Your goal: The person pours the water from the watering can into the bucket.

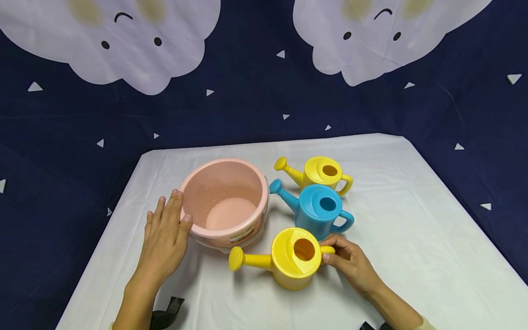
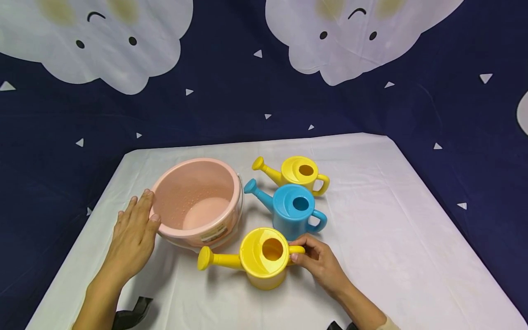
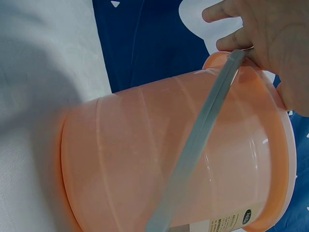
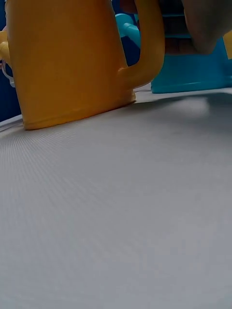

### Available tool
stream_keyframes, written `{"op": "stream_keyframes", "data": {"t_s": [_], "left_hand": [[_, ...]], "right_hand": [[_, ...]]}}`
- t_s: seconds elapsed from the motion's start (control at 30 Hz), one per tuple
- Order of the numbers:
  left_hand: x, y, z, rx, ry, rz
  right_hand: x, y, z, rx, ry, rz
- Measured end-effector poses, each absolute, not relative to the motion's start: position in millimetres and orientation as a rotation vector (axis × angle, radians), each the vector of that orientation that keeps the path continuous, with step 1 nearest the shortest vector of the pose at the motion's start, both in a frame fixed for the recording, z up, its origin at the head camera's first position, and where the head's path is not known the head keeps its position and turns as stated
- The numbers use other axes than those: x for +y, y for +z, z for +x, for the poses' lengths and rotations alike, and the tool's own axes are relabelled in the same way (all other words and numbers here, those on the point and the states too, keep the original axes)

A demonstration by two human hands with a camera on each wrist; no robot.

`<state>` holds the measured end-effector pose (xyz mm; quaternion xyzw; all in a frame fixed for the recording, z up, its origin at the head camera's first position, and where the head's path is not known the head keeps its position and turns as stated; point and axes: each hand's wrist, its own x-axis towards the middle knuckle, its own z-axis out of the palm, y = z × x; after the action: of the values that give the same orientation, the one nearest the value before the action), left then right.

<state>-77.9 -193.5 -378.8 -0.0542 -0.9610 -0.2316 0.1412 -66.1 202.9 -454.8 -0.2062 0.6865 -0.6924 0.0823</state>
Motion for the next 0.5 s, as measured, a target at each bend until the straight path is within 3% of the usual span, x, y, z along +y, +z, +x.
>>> {"op": "stream_keyframes", "data": {"t_s": [0.5], "left_hand": [[-194.0,-379.2,-77.9,-2.778,-0.677,-0.155]], "right_hand": [[212.6,-442.8,-63.9,2.354,-2.013,-0.592]]}}
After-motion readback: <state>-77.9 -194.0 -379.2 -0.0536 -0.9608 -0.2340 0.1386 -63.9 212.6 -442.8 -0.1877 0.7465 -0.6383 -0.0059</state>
